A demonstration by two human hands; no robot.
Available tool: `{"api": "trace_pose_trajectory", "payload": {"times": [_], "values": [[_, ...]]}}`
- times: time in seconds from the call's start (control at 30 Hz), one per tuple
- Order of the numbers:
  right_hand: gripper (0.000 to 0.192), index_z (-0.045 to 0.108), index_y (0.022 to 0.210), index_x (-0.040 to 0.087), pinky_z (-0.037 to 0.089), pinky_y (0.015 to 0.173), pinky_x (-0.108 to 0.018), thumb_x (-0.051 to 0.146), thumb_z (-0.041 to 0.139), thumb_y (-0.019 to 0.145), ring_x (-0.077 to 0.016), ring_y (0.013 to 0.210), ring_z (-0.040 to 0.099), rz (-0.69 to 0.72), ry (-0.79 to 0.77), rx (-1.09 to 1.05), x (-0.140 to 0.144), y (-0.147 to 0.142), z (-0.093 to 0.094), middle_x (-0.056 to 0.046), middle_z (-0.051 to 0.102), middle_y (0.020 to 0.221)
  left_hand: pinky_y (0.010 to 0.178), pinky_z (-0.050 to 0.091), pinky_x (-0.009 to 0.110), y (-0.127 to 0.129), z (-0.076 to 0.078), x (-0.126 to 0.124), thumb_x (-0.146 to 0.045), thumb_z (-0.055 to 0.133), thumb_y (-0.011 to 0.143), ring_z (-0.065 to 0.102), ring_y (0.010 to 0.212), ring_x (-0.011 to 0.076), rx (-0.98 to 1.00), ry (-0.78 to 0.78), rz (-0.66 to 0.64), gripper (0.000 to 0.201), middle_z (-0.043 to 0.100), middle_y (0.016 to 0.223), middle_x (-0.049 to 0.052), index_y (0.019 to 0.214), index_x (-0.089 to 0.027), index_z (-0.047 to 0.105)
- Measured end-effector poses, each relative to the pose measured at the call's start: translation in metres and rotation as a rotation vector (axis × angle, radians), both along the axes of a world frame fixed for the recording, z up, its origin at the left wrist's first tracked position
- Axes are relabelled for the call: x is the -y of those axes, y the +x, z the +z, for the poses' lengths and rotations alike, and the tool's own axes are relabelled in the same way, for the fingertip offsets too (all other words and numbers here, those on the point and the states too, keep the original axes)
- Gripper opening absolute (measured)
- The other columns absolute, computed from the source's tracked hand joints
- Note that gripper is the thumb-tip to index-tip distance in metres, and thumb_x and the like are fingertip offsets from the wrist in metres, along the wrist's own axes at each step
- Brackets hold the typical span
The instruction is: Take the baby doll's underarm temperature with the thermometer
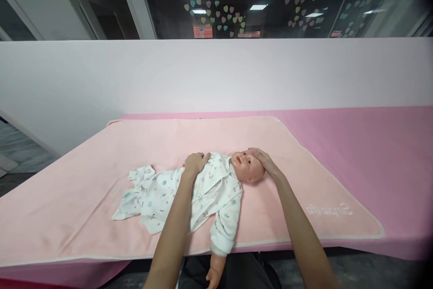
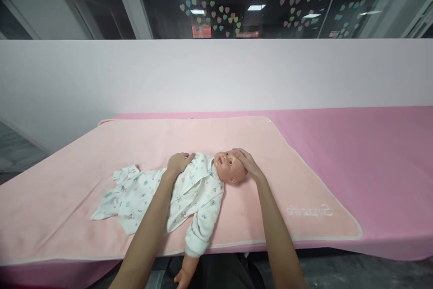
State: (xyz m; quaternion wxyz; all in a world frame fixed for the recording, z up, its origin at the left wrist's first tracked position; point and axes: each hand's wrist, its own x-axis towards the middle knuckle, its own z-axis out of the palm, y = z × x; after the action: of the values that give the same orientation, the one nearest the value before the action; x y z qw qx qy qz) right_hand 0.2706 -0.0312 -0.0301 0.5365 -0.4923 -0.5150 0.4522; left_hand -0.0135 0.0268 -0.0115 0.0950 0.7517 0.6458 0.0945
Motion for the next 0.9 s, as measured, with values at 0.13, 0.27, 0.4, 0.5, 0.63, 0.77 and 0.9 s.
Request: {"api": "trace_pose_trajectory", "payload": {"times": [0.13, 0.27, 0.4, 0.5, 0.63, 0.77, 0.9], "values": [[0.048, 0.062, 0.105, 0.02, 0.046, 0.092, -0.037, 0.053, 0.063, 0.071, -0.0229, 0.103, 0.061, 0.04, -0.043, -0.101, 0.003, 0.001, 0.0, -0.007, 0.067, 0.11, 0.074, 0.044, 0.036, 0.001, -0.002, -0.003, -0.06, 0.021, 0.086, 0.062, 0.089, 0.0291, -0.003, -0.041, -0.009, 0.063, 0.068, 0.091, 0.013, 0.083, -0.018, 0.068], [0.047, 0.062, 0.107, 0.02, 0.047, 0.092, -0.038, 0.055, 0.056, 0.075, -0.0243, 0.105, 0.061, 0.069, -0.109, -0.166, 0.005, 0.003, -0.007, -0.007, 0.067, 0.111, 0.078, 0.043, 0.039, 0.002, -0.003, 0.002, -0.061, 0.02, 0.085, 0.061, 0.091, 0.0302, -0.014, -0.016, 0.012, 0.066, 0.065, 0.097, 0.017, 0.088, -0.015, 0.067], [0.053, 0.06, 0.111, 0.019, 0.048, 0.091, -0.039, 0.058, 0.045, 0.079, -0.0252, 0.107, 0.06, 0.069, -0.185, -0.219, 0.01, 0.002, -0.011, -0.008, 0.065, 0.114, 0.077, 0.044, 0.038, -0.004, -0.002, 0.007, -0.061, 0.02, 0.085, 0.061, 0.088, 0.03, 0.014, -0.023, 0.022, 0.066, 0.066, 0.094, 0.016, 0.087, -0.015, 0.066], [0.053, 0.061, 0.111, 0.017, 0.048, 0.091, -0.039, 0.056, 0.041, 0.082, -0.0258, 0.11, 0.058, 0.151, -0.253, -0.31, 0.013, 0.0, -0.009, -0.009, 0.063, 0.118, 0.078, 0.043, 0.035, -0.015, -0.002, 0.007, -0.062, 0.022, 0.084, 0.061, 0.093, 0.0295, 0.067, -0.07, 0.015, 0.064, 0.067, 0.098, 0.014, 0.092, -0.017, 0.066], [0.046, 0.065, 0.104, 0.016, 0.048, 0.091, -0.039, 0.05, 0.045, 0.081, -0.0275, 0.109, 0.059, 0.157, -0.295, -0.372, 0.013, -0.001, -0.004, -0.009, 0.064, 0.115, 0.083, 0.042, 0.036, -0.031, -0.004, 0.009, -0.062, 0.021, 0.085, 0.059, 0.101, 0.0291, 0.111, -0.128, 0.051, 0.062, 0.066, 0.109, 0.009, 0.102, -0.022, 0.065], [0.037, 0.067, 0.099, 0.018, 0.047, 0.093, -0.04, 0.044, 0.051, 0.078, -0.0292, 0.11, 0.058, 0.155, -0.329, -0.479, 0.01, -0.002, -0.007, -0.007, 0.066, 0.113, 0.082, 0.042, 0.036, -0.042, -0.007, 0.017, -0.055, 0.021, 0.086, 0.058, 0.1, 0.0293, 0.073, -0.098, 0.114, 0.058, 0.066, 0.107, 0.009, 0.099, -0.022, 0.066], [0.033, 0.068, 0.096, 0.02, 0.046, 0.096, -0.041, 0.043, 0.053, 0.077, -0.0295, 0.111, 0.057, 0.153, -0.315, -0.505, 0.006, 0.001, -0.015, -0.005, 0.067, 0.109, 0.081, 0.042, 0.034, -0.046, -0.011, 0.025, -0.04, 0.021, 0.088, 0.057, 0.102, 0.0264, 0.104, -0.066, 0.129, 0.049, 0.064, 0.113, 0.005, 0.104, -0.024, 0.065]]}}
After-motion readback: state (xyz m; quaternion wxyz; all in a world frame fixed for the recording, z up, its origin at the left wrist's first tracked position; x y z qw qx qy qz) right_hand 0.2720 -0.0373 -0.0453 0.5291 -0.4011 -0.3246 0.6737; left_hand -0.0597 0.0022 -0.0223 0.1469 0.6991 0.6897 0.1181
